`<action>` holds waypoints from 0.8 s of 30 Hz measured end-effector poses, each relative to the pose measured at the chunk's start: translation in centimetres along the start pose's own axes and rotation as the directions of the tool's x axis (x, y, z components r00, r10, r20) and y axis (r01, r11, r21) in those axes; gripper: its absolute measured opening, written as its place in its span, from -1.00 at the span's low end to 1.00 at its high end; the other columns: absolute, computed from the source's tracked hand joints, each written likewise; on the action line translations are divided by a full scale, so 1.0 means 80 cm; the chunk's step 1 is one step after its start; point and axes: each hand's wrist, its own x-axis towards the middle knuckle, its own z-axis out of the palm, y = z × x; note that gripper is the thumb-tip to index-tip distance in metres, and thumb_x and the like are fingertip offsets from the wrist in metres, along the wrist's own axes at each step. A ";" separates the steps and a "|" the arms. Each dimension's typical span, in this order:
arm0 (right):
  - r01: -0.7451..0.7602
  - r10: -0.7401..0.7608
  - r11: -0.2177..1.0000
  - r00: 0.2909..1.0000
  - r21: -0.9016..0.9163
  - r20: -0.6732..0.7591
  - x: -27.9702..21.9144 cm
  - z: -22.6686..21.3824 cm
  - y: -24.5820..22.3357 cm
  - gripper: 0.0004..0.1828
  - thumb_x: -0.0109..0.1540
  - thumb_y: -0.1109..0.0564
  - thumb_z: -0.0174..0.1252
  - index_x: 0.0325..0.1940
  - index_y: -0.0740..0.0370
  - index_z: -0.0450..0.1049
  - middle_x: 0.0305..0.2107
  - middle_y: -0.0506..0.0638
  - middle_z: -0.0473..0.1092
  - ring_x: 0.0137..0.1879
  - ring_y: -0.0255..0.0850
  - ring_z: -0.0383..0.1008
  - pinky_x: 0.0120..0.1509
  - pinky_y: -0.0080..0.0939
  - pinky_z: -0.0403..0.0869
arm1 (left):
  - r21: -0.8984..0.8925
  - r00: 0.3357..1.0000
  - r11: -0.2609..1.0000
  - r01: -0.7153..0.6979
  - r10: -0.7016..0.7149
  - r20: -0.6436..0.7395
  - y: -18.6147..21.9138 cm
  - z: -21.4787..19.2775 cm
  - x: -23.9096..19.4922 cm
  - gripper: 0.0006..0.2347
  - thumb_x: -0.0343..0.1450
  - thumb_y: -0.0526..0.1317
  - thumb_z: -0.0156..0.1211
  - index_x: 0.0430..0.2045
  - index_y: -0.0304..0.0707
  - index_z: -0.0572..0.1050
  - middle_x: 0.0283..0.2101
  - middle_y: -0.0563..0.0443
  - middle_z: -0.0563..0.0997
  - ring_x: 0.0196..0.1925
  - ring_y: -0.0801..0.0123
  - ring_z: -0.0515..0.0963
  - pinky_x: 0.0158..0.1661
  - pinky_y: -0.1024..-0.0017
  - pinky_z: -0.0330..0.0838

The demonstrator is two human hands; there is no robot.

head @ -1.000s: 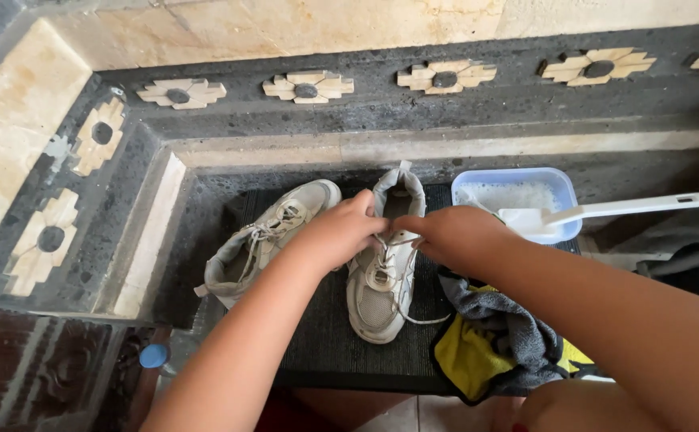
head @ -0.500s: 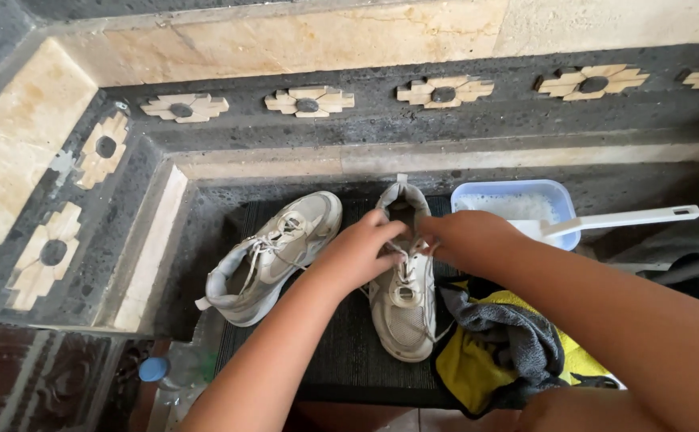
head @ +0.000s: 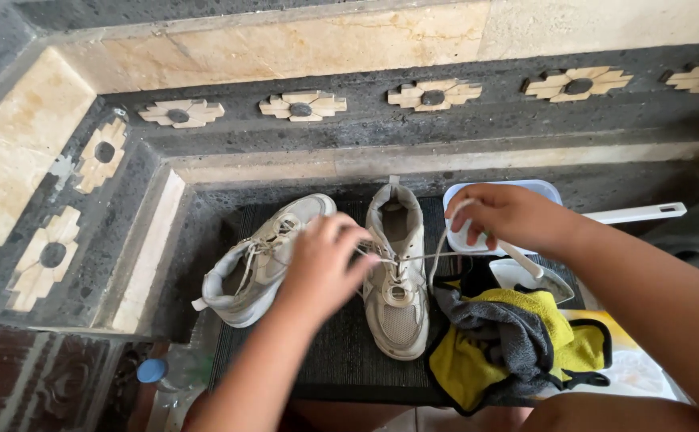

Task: Cleaning white sneakers by untying the laces, wiping the surface with a cloth, and re-tying them.

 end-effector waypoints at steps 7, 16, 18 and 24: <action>0.220 -0.301 0.869 0.946 0.443 0.120 -0.024 0.011 -0.003 -0.43 0.40 -0.01 -0.32 0.13 0.45 0.47 -0.34 0.22 0.55 -0.37 -0.09 0.55 -0.46 -0.31 0.33 | -0.634 0.986 0.755 0.165 -0.150 0.079 0.113 0.054 -0.024 -0.40 0.45 -0.08 0.26 0.36 -0.30 0.18 -0.52 -0.10 0.62 -0.51 0.12 0.63 -0.42 0.32 0.47; 0.245 -0.229 0.969 0.867 0.023 0.443 -0.043 0.007 0.014 -0.34 0.23 -0.25 0.00 0.06 0.40 0.55 -0.28 0.29 0.56 -0.21 0.08 0.64 -0.43 -0.16 0.62 | -0.948 0.870 0.203 0.245 -0.478 0.122 0.111 0.024 0.005 -0.76 0.59 -0.26 -0.11 -0.13 -0.25 0.59 -0.49 -0.07 0.58 -0.52 0.47 0.49 -0.52 0.62 0.40; 0.151 -0.182 0.983 0.894 0.106 0.409 -0.054 0.007 0.010 -0.01 0.20 -0.49 -0.17 0.24 0.48 0.40 -0.04 0.42 0.41 0.19 0.29 0.45 0.15 0.32 0.61 | -0.823 0.950 0.551 0.135 -0.308 -0.050 0.098 0.030 0.007 -0.73 0.31 -0.24 -0.15 -0.49 -0.05 0.63 -0.54 -0.03 0.51 -0.46 0.32 0.43 -0.31 0.48 0.44; -0.078 0.010 0.946 0.977 0.314 0.213 -0.041 0.038 0.013 -0.51 0.35 -0.04 0.02 0.15 0.40 0.54 -0.08 0.21 0.47 0.12 0.07 0.44 0.32 0.17 0.47 | -0.218 0.985 0.962 -0.167 0.156 -0.070 0.120 0.064 0.020 -0.82 0.37 -0.18 0.00 -0.58 -0.17 0.53 -0.57 -0.20 0.57 -0.45 -0.12 0.59 -0.37 0.09 0.49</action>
